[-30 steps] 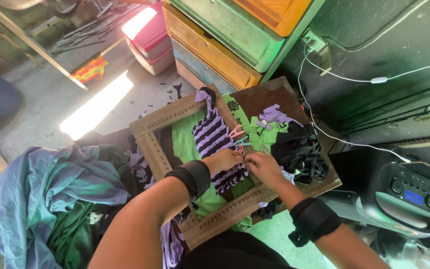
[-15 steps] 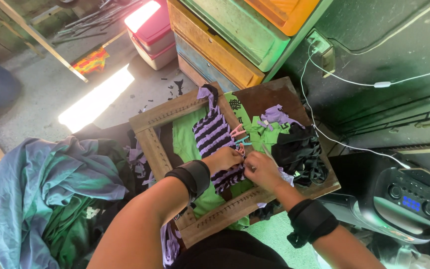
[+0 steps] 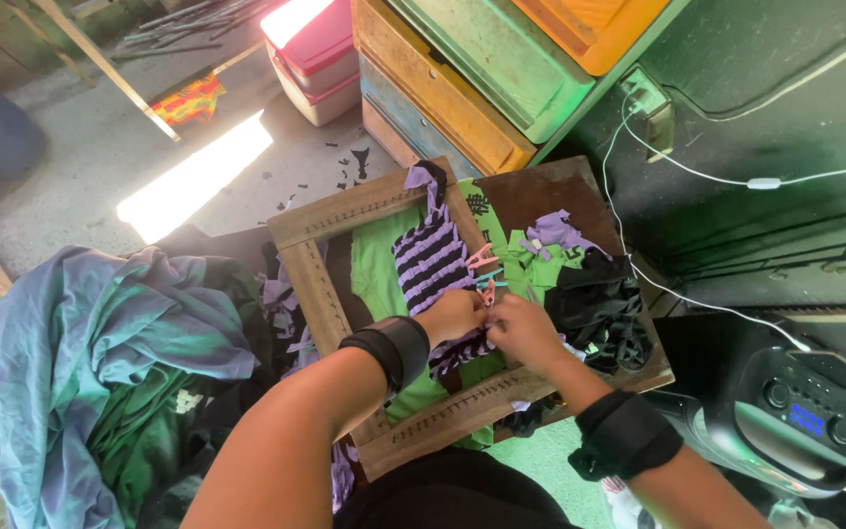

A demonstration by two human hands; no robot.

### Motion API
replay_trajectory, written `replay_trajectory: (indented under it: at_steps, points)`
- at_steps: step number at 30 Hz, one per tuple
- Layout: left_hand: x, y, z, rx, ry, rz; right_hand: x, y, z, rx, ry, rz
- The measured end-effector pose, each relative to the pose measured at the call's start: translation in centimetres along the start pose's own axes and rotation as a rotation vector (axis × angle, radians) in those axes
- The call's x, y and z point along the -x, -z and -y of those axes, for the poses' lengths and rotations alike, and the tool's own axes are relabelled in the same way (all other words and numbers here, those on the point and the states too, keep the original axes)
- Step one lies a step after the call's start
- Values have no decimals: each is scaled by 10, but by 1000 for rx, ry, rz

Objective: The person removes clothespins from fabric strips by hand, one by one, while holding the fabric.

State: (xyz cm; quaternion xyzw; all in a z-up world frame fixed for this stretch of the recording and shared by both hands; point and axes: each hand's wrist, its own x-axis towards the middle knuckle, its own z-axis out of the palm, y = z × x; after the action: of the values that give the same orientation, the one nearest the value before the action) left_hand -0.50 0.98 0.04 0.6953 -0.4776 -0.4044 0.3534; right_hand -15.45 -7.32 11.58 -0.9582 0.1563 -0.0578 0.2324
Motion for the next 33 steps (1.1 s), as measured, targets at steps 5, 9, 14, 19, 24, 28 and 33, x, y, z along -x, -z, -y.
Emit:
replay_trajectory:
  at_steps: [5,9,14,19,24,28,33]
  points:
    - [23,10,-19,-19,-133,-133,-2,-40,-70,-662,-486,267]
    - [51,19,-41,-305,-240,11,2,-58,-86,-648,-402,250]
    - [66,20,-76,-683,-188,28,-6,-27,-29,-234,-411,149]
    - [61,8,-70,-940,-76,178,-4,-6,-17,-172,-408,108]
    - [56,-2,-42,-1111,-262,220,-12,2,-11,-138,-316,-73]
    - [55,-1,-28,-1139,-321,235,-21,8,-5,-13,-173,-54]
    - [56,6,-21,-1121,-286,301,-4,-11,-45,-303,-76,169]
